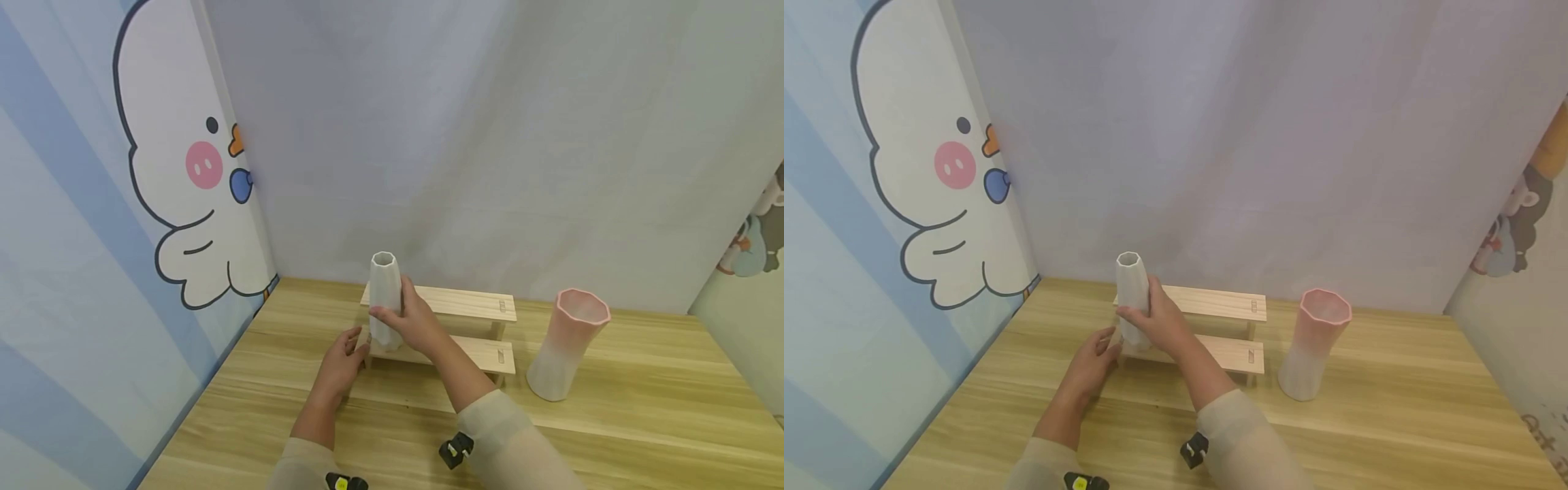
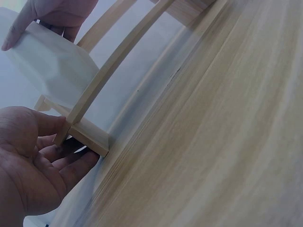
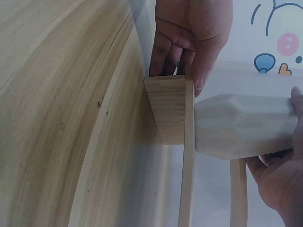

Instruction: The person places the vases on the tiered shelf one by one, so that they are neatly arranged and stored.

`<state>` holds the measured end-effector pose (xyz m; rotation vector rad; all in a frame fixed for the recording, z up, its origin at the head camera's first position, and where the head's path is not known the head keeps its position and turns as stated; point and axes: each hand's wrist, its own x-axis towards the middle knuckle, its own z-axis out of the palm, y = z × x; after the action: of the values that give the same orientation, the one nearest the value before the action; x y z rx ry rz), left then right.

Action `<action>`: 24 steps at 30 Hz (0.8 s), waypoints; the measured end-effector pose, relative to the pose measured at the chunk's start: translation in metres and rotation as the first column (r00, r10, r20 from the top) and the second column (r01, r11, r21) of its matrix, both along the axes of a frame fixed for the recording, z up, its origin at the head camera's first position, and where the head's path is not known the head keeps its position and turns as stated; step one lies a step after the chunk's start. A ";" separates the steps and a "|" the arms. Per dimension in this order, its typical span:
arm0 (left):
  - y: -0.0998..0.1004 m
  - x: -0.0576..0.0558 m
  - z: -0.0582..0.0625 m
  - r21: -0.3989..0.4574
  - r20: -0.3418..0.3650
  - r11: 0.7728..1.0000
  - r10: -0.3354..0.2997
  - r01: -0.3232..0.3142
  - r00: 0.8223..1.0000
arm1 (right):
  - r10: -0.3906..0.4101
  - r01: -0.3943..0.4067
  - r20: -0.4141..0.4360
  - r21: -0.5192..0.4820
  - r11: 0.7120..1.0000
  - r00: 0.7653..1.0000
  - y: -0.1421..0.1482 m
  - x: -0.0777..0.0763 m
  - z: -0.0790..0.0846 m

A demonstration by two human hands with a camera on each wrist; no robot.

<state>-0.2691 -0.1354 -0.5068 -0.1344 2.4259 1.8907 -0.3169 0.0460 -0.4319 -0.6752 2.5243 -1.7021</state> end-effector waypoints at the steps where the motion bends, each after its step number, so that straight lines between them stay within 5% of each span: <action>1: 0.000 0.000 0.000 0.001 0.003 1.000 0.001 -0.001 1.000 | 0.000 0.000 0.000 0.001 1.000 1.000 0.000 0.000 0.000; 11: 0.000 -0.001 0.000 0.031 -0.002 0.999 -0.009 0.009 1.000 | -0.029 0.029 0.002 0.026 0.999 1.000 0.000 0.002 -0.001; 24: 0.000 -0.002 -0.002 0.044 -0.011 0.999 -0.012 0.012 1.000 | 0.035 -0.035 -0.009 -0.033 0.999 0.999 0.022 0.009 0.009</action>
<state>-0.2715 -0.1359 -0.5092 -0.1077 2.3839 1.9440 -0.3076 0.0676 -0.4233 -0.7257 2.4801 -1.7365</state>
